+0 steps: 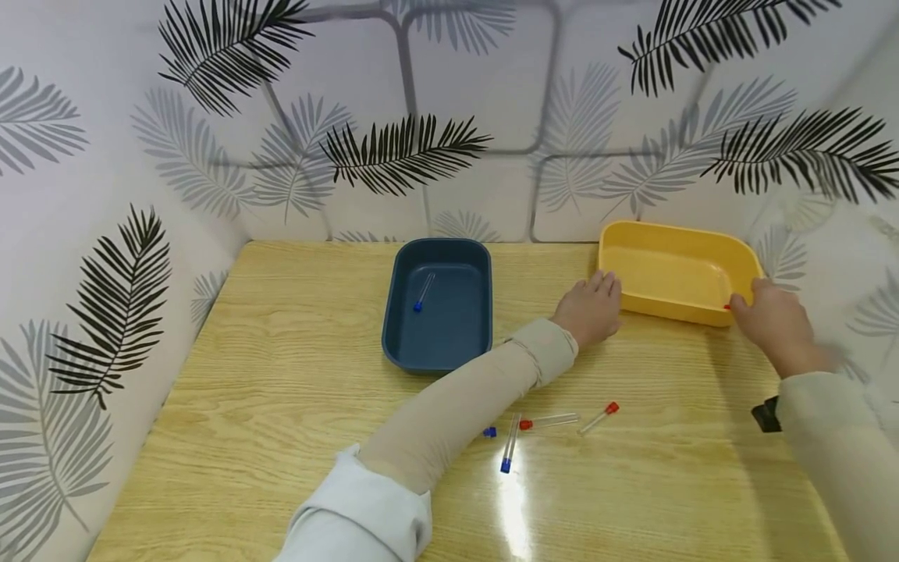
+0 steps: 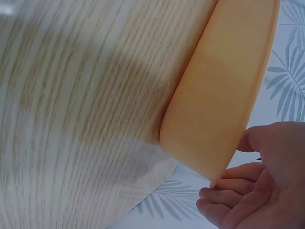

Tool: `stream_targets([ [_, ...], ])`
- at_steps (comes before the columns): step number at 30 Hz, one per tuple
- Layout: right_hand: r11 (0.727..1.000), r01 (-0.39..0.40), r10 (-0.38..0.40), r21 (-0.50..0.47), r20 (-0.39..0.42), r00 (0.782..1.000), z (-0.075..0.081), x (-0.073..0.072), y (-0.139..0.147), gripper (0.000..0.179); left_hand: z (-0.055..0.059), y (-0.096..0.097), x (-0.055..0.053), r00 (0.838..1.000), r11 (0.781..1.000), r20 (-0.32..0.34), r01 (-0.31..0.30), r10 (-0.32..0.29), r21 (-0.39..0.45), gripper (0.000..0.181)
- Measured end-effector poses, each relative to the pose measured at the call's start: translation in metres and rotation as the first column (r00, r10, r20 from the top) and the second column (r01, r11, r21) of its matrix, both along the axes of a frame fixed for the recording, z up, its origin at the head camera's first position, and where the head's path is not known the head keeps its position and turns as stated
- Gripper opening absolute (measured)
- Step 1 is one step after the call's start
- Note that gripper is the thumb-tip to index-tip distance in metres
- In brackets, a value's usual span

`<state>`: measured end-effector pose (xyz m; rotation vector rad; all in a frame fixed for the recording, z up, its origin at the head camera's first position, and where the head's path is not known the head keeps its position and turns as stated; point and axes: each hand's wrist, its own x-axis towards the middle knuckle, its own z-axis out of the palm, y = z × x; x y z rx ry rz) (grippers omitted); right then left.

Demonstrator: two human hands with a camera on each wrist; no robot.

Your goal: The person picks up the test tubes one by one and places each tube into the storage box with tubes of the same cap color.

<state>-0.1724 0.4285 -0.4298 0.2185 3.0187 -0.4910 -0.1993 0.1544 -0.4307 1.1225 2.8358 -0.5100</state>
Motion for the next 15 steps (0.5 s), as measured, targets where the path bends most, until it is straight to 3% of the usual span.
stream_targets([
  [8, 1.000, -0.004, 0.003, -0.011, -0.094, 0.996, 0.0001, -0.0019, -0.0072, 0.037, 0.0032, -0.0020, 0.0009, 0.999, 0.999, -0.010, 0.036, -0.036, 0.005, 0.055],
  [15, 1.000, 0.004, -0.003, 0.006, -0.114, 0.993, -0.0079, -0.0058, -0.0081, 0.034, 0.0007, -0.0041, 0.0044, 0.999, 0.999, -0.017, 0.045, -0.045, 0.002, 0.059],
])
